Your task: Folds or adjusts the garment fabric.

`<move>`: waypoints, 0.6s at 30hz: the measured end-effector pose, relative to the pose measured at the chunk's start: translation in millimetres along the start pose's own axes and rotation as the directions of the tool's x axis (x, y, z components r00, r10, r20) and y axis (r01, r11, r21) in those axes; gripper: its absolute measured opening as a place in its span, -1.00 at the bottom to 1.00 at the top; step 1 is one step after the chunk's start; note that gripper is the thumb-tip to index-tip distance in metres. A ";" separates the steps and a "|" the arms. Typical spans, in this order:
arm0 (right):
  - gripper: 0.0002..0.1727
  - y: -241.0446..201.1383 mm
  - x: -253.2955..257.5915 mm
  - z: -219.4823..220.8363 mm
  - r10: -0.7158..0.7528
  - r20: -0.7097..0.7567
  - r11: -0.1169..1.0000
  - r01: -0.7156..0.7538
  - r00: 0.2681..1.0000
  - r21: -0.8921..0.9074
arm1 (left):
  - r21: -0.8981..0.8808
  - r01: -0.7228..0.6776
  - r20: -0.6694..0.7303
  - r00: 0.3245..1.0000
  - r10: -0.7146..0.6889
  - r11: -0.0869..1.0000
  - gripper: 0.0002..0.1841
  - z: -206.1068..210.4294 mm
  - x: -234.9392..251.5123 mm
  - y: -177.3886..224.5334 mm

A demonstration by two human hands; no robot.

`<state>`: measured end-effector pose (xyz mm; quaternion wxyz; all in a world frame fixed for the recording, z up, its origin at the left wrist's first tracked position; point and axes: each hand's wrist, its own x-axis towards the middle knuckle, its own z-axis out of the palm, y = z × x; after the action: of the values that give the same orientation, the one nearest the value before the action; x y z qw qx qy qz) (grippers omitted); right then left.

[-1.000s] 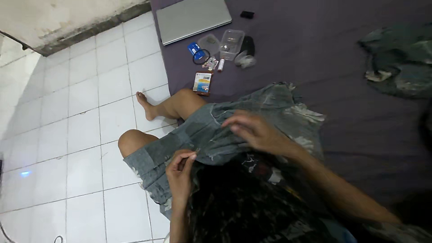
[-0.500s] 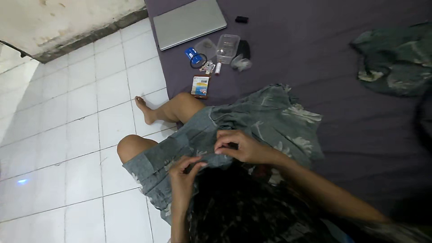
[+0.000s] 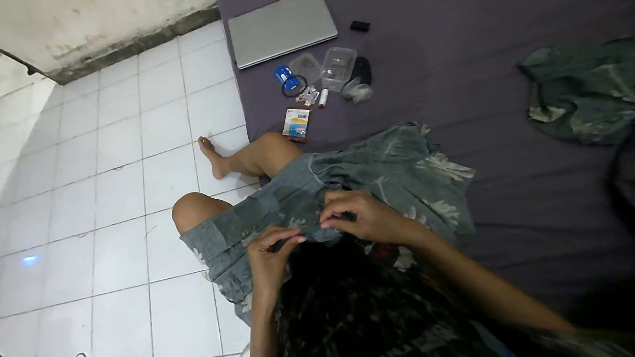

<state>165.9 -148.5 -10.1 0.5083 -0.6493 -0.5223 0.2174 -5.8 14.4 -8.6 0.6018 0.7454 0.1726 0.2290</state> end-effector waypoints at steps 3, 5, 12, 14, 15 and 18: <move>-0.74 0.6 -0.4 0.7 -0.003 -0.005 1.000 0.003 1.000 0.009 | -0.021 0.013 -0.019 1.000 -0.013 1.000 -0.85 0.4 -0.8 -0.3; -0.75 0.3 -0.4 0.5 -0.001 -0.002 1.000 0.001 1.000 0.013 | -0.029 0.017 -0.038 0.999 -0.018 0.999 -0.84 0.9 -1.3 -0.3; -0.75 -0.4 0.3 2.0 -0.012 -0.016 1.000 0.013 1.000 0.024 | -0.035 0.033 -0.059 0.998 -0.035 0.999 -0.82 -0.1 -2.1 1.6; -0.75 0.0 0.2 2.9 -0.024 -0.025 0.999 0.025 0.999 0.022 | -0.032 0.062 -0.051 0.997 -0.064 0.998 -0.80 0.3 -2.0 2.6; -0.76 0.0 0.2 3.6 -0.032 -0.031 0.999 0.032 0.999 0.018 | -0.021 0.099 -0.031 0.995 -0.100 0.995 -0.76 0.1 -1.8 4.9; -0.78 0.0 -0.2 6.4 -0.078 -0.055 0.997 0.077 0.995 -0.012 | 0.026 0.193 0.038 0.980 -0.194 0.981 -0.74 0.5 -0.9 10.2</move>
<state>160.6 -146.0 -12.7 0.5273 -0.6367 -0.5341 0.1770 -6.4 11.3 1.1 0.6162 0.7361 0.2348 0.1525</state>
